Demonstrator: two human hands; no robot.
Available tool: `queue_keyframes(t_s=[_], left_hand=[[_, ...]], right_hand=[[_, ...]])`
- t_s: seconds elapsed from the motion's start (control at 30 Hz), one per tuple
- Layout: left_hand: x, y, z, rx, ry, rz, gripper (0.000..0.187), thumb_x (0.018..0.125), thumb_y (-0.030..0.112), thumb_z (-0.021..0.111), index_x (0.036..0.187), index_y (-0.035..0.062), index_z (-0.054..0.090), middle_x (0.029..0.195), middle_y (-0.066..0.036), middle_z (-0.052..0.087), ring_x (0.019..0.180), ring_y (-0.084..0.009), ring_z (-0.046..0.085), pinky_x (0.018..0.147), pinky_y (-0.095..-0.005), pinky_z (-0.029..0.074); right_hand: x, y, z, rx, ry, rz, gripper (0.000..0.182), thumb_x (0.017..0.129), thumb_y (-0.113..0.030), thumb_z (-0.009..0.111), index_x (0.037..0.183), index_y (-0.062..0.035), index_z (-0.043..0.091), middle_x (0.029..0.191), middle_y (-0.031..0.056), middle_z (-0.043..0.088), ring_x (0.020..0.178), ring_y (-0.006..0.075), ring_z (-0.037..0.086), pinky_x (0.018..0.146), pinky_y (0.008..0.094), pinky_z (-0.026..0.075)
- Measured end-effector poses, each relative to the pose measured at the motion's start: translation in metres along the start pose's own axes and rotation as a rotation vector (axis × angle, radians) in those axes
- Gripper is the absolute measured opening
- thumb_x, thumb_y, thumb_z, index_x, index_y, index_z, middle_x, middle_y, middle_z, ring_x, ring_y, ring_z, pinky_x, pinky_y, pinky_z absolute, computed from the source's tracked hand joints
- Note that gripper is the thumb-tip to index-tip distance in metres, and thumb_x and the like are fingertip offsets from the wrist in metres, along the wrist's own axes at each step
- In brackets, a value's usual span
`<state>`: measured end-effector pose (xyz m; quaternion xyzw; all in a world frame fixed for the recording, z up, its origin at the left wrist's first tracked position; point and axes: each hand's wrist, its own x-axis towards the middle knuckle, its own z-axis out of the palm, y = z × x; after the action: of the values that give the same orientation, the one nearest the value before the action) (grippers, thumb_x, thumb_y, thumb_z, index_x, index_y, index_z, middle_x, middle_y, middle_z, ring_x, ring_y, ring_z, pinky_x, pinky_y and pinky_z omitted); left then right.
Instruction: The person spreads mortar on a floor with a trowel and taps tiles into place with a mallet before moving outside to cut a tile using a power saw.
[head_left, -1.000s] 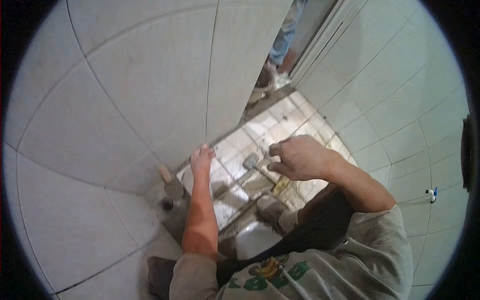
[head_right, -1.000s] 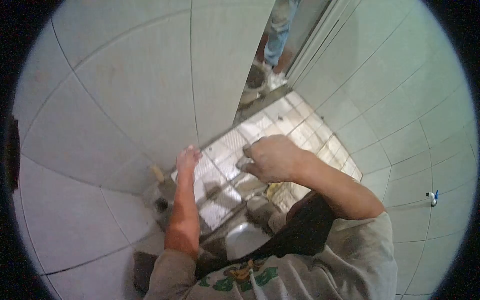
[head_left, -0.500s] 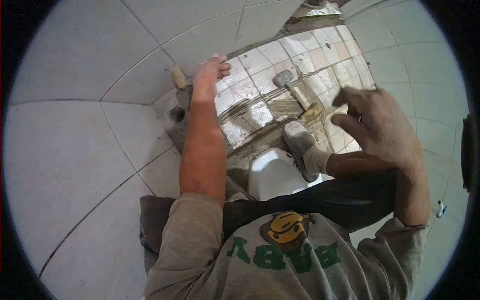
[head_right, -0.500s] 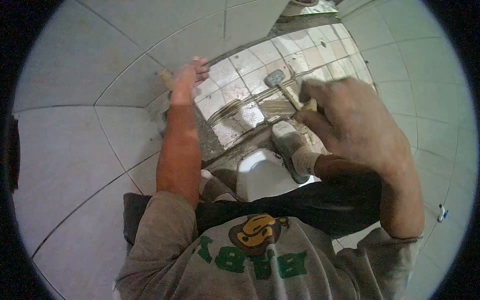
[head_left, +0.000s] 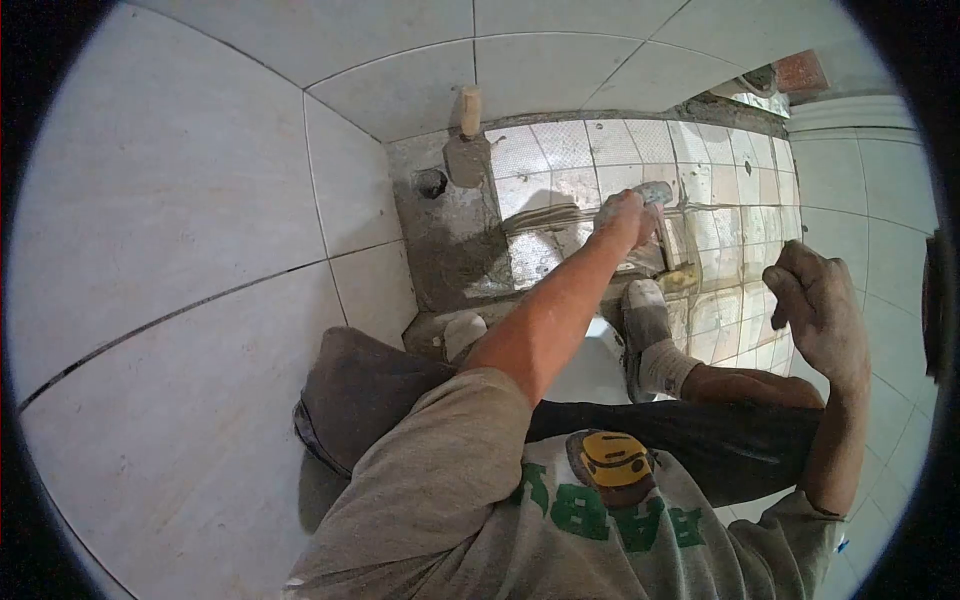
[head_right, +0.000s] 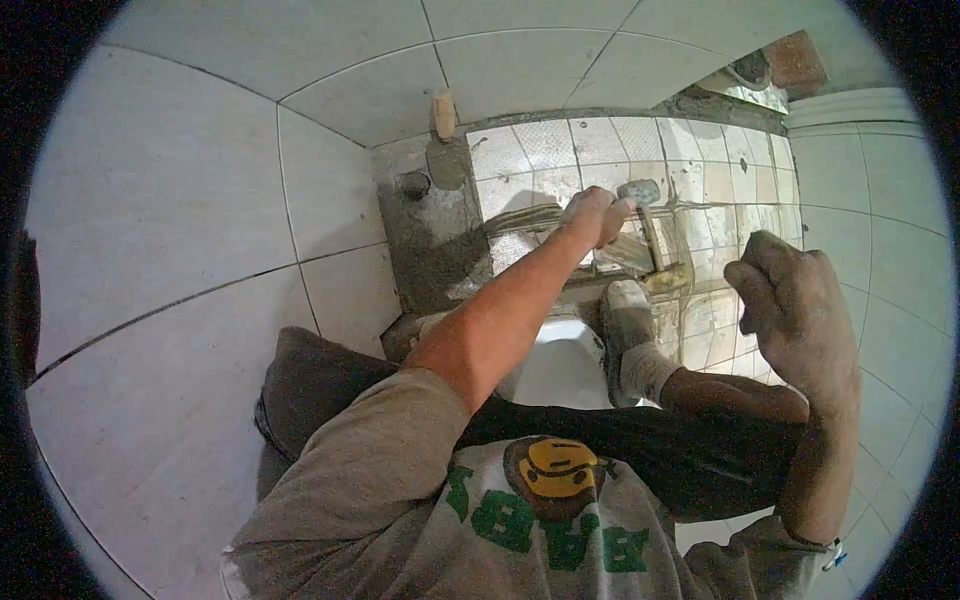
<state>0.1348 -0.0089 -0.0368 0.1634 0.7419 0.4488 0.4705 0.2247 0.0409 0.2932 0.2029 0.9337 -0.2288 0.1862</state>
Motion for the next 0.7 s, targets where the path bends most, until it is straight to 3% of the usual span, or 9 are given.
queue_keyframes(t_s=[0.03, 0.17, 0.23, 0.3, 0.43, 0.53, 0.6, 0.7], left_hand=[[0.002, -0.002, -0.003, 0.273, 0.125, 0.097, 0.054, 0.086, 0.050, 0.056, 0.104, -0.0001, 0.066, 0.088, -0.023, 0.067, 0.089, -0.0353, 0.065, 0.085, -0.0429, 0.049], [-0.029, 0.029, -0.018, 0.247, 0.253, 0.051, 0.059, 0.087, 0.054, 0.049, 0.104, 0.0005, 0.066, 0.092, -0.024, 0.067, 0.093, -0.0357, 0.065, 0.086, -0.0452, 0.048], [-0.036, 0.035, -0.022, 0.311, 0.174, 0.070, 0.062, 0.088, 0.057, 0.045, 0.108, 0.0017, 0.066, 0.104, -0.023, 0.065, 0.101, -0.0341, 0.063, 0.089, -0.0454, 0.047], [-0.031, 0.028, -0.017, 0.350, 0.178, 0.104, 0.061, 0.088, 0.056, 0.046, 0.111, 0.0025, 0.064, 0.108, -0.022, 0.063, 0.104, -0.0342, 0.061, 0.091, -0.0452, 0.046], [-0.019, 0.015, -0.008, 0.445, 0.167, 0.136, 0.058, 0.087, 0.052, 0.049, 0.120, 0.0055, 0.059, 0.117, -0.019, 0.061, 0.111, -0.0350, 0.058, 0.095, -0.0434, 0.044], [-0.008, 0.018, -0.012, 0.239, 0.019, 0.053, 0.056, 0.086, 0.047, 0.053, 0.123, 0.0044, 0.056, 0.122, -0.020, 0.058, 0.113, -0.0357, 0.056, 0.097, -0.0424, 0.044], [-0.010, 0.022, -0.015, 0.273, 0.052, 0.049, 0.058, 0.085, 0.042, 0.056, 0.126, 0.0010, 0.051, 0.123, -0.021, 0.057, 0.112, -0.0372, 0.056, 0.098, -0.0417, 0.044], [-0.010, 0.026, -0.020, 0.152, 0.108, -0.025, 0.062, 0.086, 0.039, 0.056, 0.129, -0.0028, 0.045, 0.121, -0.025, 0.057, 0.113, -0.0377, 0.056, 0.098, -0.0427, 0.044]], right_hand=[[0.001, 0.000, 0.001, -0.004, -0.006, -0.007, 0.017, 0.087, -0.003, 0.053, 0.071, 0.0041, 0.052, 0.054, 0.0143, 0.053, 0.049, 0.0219, 0.059, 0.047, 0.0332, 0.044], [0.008, 0.001, 0.001, 0.043, 0.048, -0.035, 0.007, 0.085, 0.001, 0.051, 0.082, 0.0054, 0.055, 0.060, 0.0151, 0.056, 0.051, 0.0216, 0.060, 0.048, 0.0320, 0.045], [0.013, 0.006, 0.002, 0.058, 0.074, -0.028, 0.007, 0.085, 0.002, 0.051, 0.086, 0.0059, 0.057, 0.063, 0.0159, 0.058, 0.053, 0.0226, 0.060, 0.051, 0.0325, 0.046], [0.019, 0.019, 0.005, -0.029, 0.101, -0.169, 0.010, 0.083, 0.000, 0.053, 0.088, 0.0065, 0.059, 0.066, 0.0169, 0.060, 0.057, 0.0251, 0.060, 0.058, 0.0339, 0.048], [0.025, 0.022, 0.009, -0.095, 0.071, -0.189, 0.010, 0.082, -0.003, 0.057, 0.084, 0.0069, 0.060, 0.066, 0.0173, 0.060, 0.059, 0.0272, 0.060, 0.063, 0.0348, 0.048], [0.027, 0.020, 0.011, -0.128, 0.094, -0.264, 0.014, 0.083, -0.006, 0.058, 0.078, 0.0076, 0.059, 0.067, 0.0177, 0.060, 0.057, 0.0266, 0.059, 0.061, 0.0346, 0.048], [0.027, 0.024, 0.009, -0.221, -0.058, -0.067, 0.018, 0.085, -0.007, 0.058, 0.074, 0.0076, 0.058, 0.066, 0.0177, 0.060, 0.055, 0.0256, 0.058, 0.059, 0.0339, 0.048], [0.027, 0.037, 0.028, 0.000, -0.046, -0.001, 0.015, 0.086, -0.007, 0.057, 0.079, 0.0070, 0.058, 0.062, 0.0178, 0.059, 0.056, 0.0238, 0.060, 0.056, 0.0339, 0.046]])
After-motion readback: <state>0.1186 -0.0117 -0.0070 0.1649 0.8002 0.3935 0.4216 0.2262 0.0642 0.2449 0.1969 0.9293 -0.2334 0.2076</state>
